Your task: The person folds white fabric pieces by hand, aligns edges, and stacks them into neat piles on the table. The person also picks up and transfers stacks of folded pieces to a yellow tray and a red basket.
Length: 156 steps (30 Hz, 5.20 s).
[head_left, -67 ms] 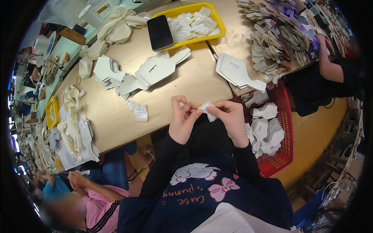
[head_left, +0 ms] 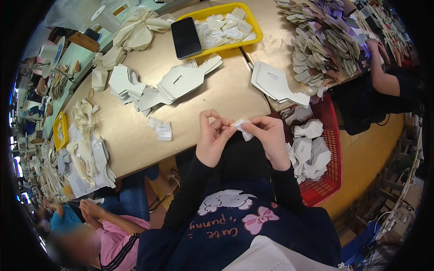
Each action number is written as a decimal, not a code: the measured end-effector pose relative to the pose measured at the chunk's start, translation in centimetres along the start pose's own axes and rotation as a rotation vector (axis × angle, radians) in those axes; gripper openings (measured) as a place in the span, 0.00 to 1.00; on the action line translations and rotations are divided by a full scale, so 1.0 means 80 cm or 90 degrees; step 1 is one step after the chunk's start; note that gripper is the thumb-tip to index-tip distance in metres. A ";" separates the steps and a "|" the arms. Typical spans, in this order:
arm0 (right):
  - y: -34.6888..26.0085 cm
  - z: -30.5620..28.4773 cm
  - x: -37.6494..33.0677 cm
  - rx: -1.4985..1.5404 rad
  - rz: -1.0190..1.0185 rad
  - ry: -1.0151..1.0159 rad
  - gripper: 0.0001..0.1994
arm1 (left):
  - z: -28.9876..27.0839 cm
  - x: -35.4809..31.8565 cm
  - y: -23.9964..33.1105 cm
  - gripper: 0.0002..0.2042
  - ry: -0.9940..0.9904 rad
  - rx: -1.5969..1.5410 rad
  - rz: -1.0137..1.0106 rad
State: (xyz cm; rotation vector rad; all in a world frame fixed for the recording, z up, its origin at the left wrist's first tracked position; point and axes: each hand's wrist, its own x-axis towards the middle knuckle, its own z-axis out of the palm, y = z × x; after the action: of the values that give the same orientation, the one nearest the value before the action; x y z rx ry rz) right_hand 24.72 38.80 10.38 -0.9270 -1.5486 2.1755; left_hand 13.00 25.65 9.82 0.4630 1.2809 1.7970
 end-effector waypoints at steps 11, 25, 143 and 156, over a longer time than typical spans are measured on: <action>0.008 -0.004 0.009 0.109 -0.026 -0.022 0.07 | -0.005 0.010 -0.024 0.08 -0.019 -0.080 -0.088; 0.001 -0.002 0.001 -0.092 -0.090 0.055 0.05 | -0.003 0.001 -0.014 0.06 0.029 0.144 -0.119; 0.053 0.145 0.090 -0.239 -0.100 -0.432 0.07 | -0.143 -0.074 -0.032 0.11 0.357 0.156 0.102; 0.023 0.108 0.087 -0.343 -0.172 -0.497 0.06 | -0.105 -0.067 -0.042 0.08 0.367 0.047 -0.003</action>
State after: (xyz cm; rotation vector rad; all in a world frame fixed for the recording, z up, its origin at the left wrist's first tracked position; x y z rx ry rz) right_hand 14.05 35.98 8.21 0.0933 -2.5119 2.0467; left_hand 11.48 16.82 4.33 -0.0344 1.7338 1.9587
